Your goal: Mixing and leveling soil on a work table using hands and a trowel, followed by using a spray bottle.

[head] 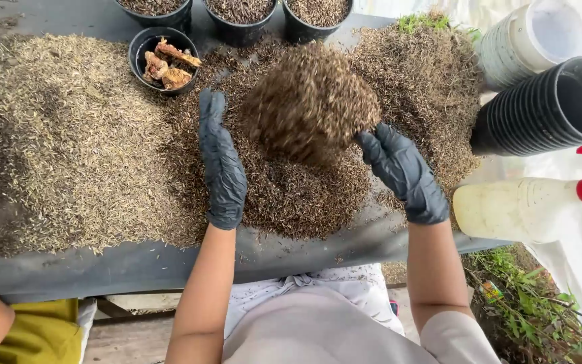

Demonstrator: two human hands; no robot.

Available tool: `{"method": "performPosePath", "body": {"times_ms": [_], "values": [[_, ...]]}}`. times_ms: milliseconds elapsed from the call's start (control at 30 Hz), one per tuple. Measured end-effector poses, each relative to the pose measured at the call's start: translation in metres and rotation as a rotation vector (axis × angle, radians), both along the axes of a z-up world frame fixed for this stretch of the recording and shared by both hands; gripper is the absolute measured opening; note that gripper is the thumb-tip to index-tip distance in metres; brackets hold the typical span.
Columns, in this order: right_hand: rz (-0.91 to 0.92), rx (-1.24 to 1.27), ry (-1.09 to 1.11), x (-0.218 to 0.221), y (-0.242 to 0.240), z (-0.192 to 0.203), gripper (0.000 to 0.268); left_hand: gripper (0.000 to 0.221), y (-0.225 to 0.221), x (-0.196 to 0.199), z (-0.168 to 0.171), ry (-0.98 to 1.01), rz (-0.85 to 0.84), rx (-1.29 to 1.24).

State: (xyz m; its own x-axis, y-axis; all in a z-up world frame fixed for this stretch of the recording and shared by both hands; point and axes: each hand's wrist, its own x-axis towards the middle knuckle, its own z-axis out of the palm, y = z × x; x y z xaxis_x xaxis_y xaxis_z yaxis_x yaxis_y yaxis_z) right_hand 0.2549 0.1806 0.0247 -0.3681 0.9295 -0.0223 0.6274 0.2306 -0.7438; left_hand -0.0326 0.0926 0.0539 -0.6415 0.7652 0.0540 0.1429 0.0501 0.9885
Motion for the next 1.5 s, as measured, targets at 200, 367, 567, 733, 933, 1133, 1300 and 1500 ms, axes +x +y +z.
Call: {"method": "performPosePath", "body": {"times_ms": [200, 367, 567, 733, 933, 1133, 1300, 1500], "values": [[-0.081, 0.268, -0.115, -0.023, -0.03, 0.044, 0.019, 0.056, 0.002, -0.013, -0.084, 0.521, -0.124, 0.015], [-0.2, 0.313, -0.337, 0.015, -0.019, -0.024, 0.03, 0.061, 0.003, -0.017, -0.089, 0.791, -0.215, -0.186], [-0.196, 0.708, -0.608, 0.002, 0.021, -0.021, 0.027, 0.056, -0.001, -0.016, -0.084, 0.737, -0.195, -0.07], [-0.094, 0.777, -0.604, -0.011, 0.036, 0.001, 0.029, 0.058, -0.004, -0.015, -0.07, 0.648, -0.189, 0.001], [0.183, 0.725, -0.407, -0.08, 0.073, -0.028, 0.039, 0.058, -0.004, -0.014, -0.063, 0.617, -0.163, 0.051], [0.31, 0.531, -0.49, -0.05, 0.027, 0.05, 0.028, 0.059, -0.003, -0.012, -0.071, 0.659, -0.117, 0.044], [0.03, 0.475, -0.258, 0.033, 0.023, -0.008, 0.04, 0.056, -0.007, -0.012, -0.068, 0.611, -0.15, 0.05], [-0.192, 0.571, -0.238, 0.048, 0.033, -0.029, 0.026, 0.053, -0.004, -0.013, -0.081, 0.685, -0.169, 0.026]]}}
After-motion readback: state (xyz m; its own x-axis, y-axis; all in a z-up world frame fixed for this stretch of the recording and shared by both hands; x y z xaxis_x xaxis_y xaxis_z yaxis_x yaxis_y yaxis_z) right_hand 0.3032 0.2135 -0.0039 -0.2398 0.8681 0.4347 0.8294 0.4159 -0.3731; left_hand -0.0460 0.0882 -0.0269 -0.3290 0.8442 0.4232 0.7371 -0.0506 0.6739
